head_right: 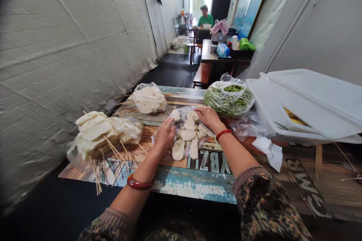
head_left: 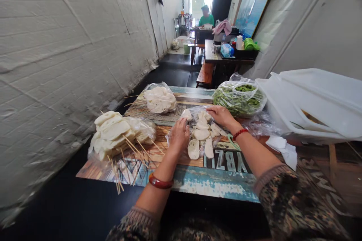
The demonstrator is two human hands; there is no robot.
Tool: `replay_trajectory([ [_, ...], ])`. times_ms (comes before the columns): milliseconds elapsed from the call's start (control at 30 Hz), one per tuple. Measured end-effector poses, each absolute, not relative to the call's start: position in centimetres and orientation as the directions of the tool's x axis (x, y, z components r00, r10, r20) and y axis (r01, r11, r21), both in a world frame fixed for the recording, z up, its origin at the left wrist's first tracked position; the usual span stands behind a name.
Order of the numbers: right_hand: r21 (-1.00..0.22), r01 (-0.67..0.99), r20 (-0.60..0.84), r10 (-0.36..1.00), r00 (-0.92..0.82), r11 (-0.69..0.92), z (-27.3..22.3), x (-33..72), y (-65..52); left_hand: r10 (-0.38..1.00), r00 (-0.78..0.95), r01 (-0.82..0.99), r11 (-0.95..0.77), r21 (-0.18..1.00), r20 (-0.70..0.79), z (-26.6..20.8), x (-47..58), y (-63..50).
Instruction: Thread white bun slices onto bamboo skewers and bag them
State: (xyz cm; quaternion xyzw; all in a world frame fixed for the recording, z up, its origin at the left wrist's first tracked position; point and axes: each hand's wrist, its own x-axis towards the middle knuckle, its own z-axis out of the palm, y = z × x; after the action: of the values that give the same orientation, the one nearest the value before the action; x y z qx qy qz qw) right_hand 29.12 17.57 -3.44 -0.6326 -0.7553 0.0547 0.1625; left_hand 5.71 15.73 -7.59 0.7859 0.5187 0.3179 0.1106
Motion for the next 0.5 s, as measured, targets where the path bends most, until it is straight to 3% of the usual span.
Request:
replay_trajectory([
  [133,-0.318,0.918,0.155,0.968,-0.196,0.237,-3.2,29.5,17.1,0.871,0.268,0.72,-0.465,0.515,0.412,-7.0,5.9,15.4],
  [267,-0.365,0.903,0.136,0.972,-0.19,0.227,-3.9,28.3,17.0,0.76,0.465,0.599,-0.648,0.471,0.454,-6.3,6.4,14.5],
  [367,-0.441,0.875,0.143,0.978,-0.154,0.202,-4.4,27.7,17.4,0.682,0.618,0.552,-0.731,0.402,0.391,-5.9,6.6,13.9],
  [500,-0.562,0.8,0.159,0.977,-0.145,0.21,-4.5,28.5,17.7,0.649,0.688,0.534,-0.756,0.379,0.325,-5.5,6.6,13.4],
])
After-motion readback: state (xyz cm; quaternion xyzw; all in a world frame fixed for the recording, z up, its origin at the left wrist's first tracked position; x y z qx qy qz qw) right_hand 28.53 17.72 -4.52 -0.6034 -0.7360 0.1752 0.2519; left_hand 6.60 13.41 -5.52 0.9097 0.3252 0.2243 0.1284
